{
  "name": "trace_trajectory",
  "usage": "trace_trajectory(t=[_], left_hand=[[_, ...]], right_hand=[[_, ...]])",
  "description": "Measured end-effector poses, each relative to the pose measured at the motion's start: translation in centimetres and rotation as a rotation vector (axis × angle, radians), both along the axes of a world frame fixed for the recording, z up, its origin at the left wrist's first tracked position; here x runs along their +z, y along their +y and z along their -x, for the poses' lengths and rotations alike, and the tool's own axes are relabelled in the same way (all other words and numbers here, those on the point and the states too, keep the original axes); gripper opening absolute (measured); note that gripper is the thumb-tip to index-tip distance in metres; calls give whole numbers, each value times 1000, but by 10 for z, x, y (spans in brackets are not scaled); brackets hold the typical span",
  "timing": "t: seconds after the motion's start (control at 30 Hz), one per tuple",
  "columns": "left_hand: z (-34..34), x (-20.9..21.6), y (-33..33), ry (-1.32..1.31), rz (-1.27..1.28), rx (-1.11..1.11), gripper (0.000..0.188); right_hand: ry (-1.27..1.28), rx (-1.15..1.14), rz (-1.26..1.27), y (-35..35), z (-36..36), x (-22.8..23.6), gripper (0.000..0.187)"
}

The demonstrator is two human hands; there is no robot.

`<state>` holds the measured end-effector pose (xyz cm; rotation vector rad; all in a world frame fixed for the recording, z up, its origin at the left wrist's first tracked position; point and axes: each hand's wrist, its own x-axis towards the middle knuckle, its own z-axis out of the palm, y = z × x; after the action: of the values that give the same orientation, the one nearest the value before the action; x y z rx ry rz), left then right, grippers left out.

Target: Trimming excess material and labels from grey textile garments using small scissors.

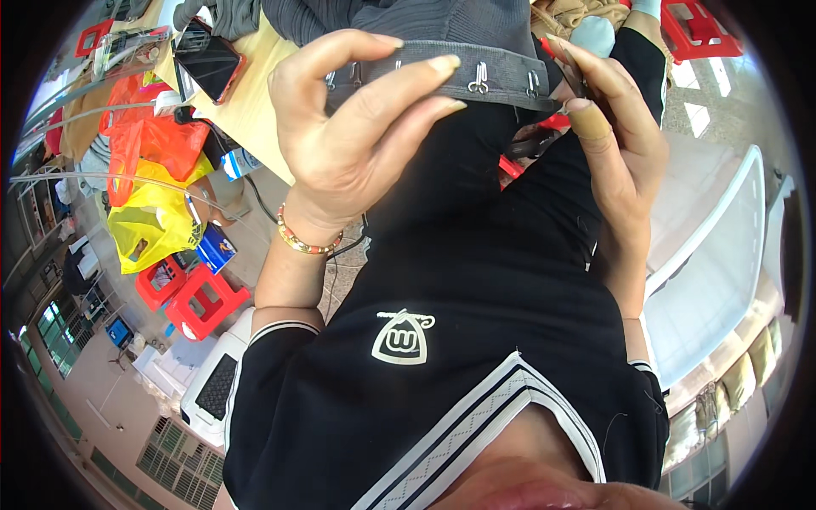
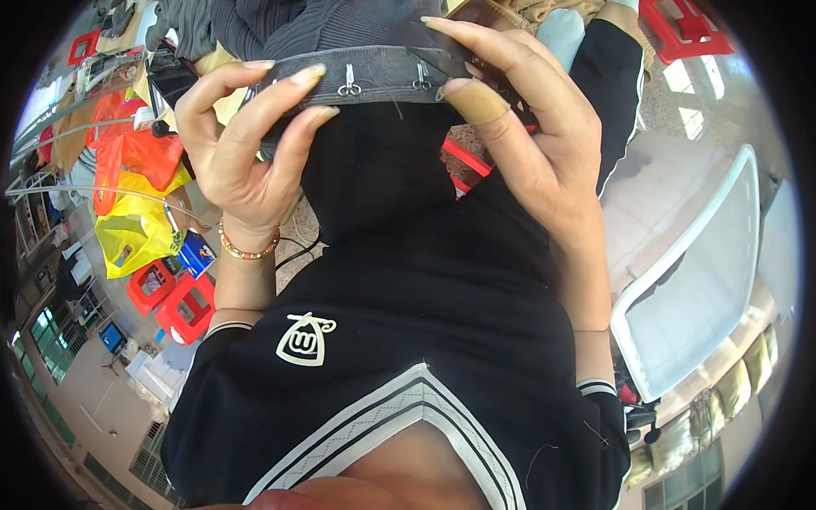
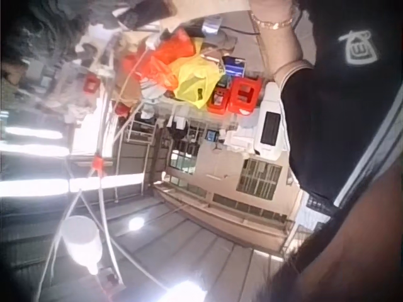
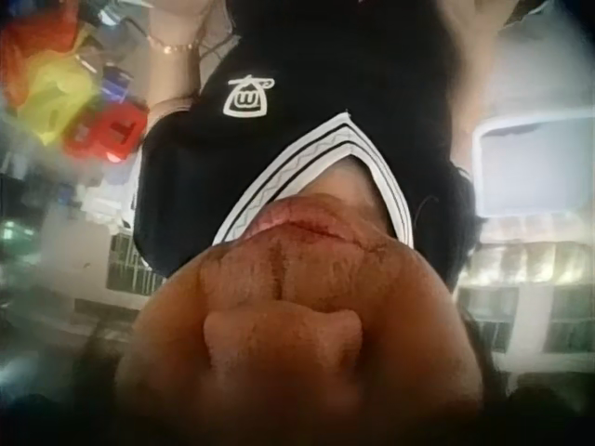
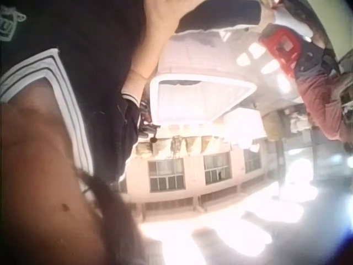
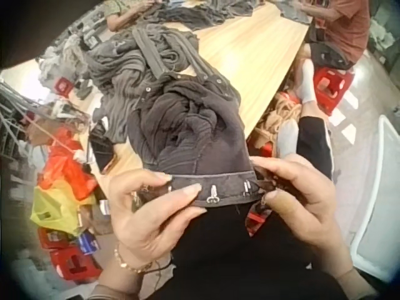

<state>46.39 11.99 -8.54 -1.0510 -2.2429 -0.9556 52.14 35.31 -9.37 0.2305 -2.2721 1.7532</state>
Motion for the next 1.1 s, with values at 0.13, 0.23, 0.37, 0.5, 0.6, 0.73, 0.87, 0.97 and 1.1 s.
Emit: trace_trajectory(t=[0.13,0.23,0.37,0.5,0.6,0.73,0.87,0.97,1.1], left_hand=[[-2,-1,1,-86,-73,-25,25],[-2,-4,-2,-157,-193,-97,21],[-2,-7,-7,-193,-295,-48,17],[-4,-11,-5,-299,-417,-33,15],[-5,-15,-7,-420,-523,-89,13],[-4,-17,-7,-523,-632,-175,13],[-5,-17,-6,-557,-651,-206,13],[-5,-15,-5,-570,-657,-221,12],[-6,-13,-5,-599,-686,-235,12]], right_hand=[[15,-44,-65,-7,0,9,34],[24,-15,-118,-6,0,13,36],[121,99,-321,-10,7,27,36],[213,166,-444,-17,14,34,38],[203,161,-517,-26,14,45,38],[164,144,-599,-42,17,61,38],[160,103,-662,-45,17,62,39],[194,95,-658,-46,18,61,38],[225,97,-676,-46,18,59,38]])
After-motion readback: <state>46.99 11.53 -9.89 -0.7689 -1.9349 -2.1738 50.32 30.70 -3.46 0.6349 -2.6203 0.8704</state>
